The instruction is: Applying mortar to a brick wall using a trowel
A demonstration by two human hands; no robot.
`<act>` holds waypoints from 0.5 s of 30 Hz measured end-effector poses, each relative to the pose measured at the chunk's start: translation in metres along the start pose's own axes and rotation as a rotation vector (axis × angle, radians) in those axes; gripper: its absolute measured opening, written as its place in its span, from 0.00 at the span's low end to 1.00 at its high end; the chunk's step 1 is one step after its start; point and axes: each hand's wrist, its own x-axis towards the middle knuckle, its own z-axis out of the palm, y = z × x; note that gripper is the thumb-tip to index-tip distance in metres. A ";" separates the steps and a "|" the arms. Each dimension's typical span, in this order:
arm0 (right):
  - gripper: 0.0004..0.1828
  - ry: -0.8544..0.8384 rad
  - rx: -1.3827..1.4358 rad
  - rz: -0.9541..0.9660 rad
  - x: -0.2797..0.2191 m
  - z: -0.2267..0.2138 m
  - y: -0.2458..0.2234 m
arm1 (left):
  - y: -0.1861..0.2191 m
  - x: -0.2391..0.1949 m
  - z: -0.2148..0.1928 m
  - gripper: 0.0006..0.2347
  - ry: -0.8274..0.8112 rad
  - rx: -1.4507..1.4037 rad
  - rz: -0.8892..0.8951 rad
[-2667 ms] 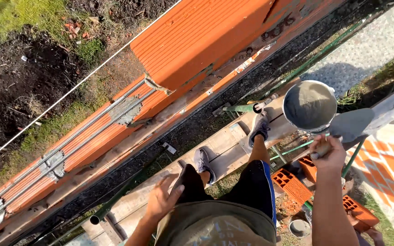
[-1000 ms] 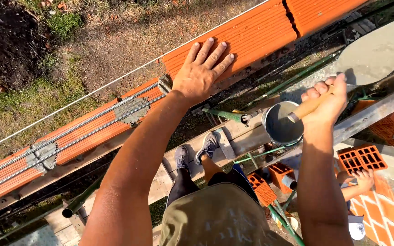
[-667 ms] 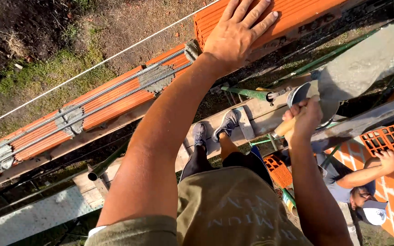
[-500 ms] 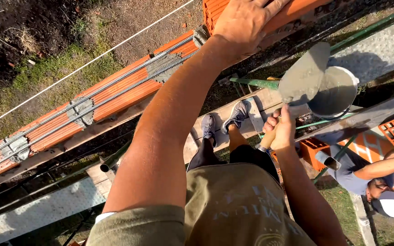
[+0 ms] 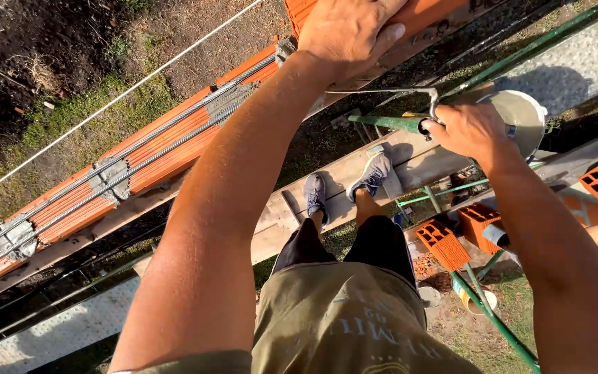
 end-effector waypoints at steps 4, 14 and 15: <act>0.28 -0.231 -0.074 0.003 0.047 -0.042 0.023 | 0.006 0.004 -0.027 0.23 -0.080 0.069 0.039; 0.30 -0.034 -0.263 -0.122 0.091 -0.067 0.178 | 0.015 0.011 -0.050 0.25 -0.294 0.021 -0.045; 0.23 -0.002 -0.211 -0.114 0.089 -0.071 0.191 | 0.015 0.011 -0.048 0.25 -0.254 0.007 -0.028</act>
